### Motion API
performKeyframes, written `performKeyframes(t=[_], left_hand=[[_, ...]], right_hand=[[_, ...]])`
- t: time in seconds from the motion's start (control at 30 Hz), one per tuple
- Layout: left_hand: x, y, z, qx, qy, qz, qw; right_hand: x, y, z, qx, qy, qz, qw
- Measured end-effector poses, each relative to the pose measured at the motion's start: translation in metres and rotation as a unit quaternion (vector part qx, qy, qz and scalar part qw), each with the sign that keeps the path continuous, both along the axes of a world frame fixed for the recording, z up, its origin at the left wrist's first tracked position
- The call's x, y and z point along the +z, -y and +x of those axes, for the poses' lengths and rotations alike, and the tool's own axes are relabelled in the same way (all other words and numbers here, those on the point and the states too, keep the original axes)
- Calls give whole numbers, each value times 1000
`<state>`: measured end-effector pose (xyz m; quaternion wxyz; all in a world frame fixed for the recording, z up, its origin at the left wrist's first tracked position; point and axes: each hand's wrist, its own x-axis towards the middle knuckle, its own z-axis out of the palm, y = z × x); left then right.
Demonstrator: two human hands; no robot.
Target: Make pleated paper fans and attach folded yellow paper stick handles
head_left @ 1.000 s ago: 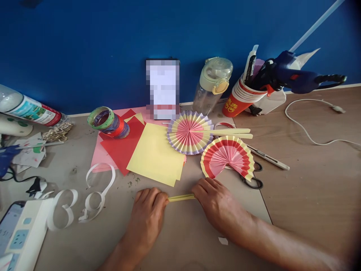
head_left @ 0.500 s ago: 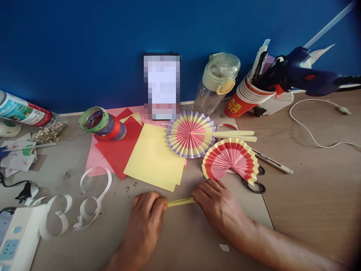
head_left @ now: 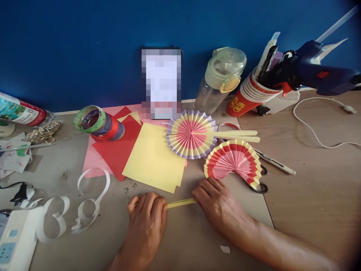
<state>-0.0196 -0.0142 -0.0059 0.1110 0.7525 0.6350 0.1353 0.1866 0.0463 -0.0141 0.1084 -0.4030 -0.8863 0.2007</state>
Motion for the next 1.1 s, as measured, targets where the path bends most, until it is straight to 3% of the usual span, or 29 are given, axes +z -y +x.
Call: performKeyframes(t=[0.47,1.1], left_hand=[[0,1,0,0,18,0,1000],[-6,6,-12,-24,43,-22,999]], right_hand=[[-6,-6,9,33,-5,-19,999],[-1,-9,16,89,14,-27,996]])
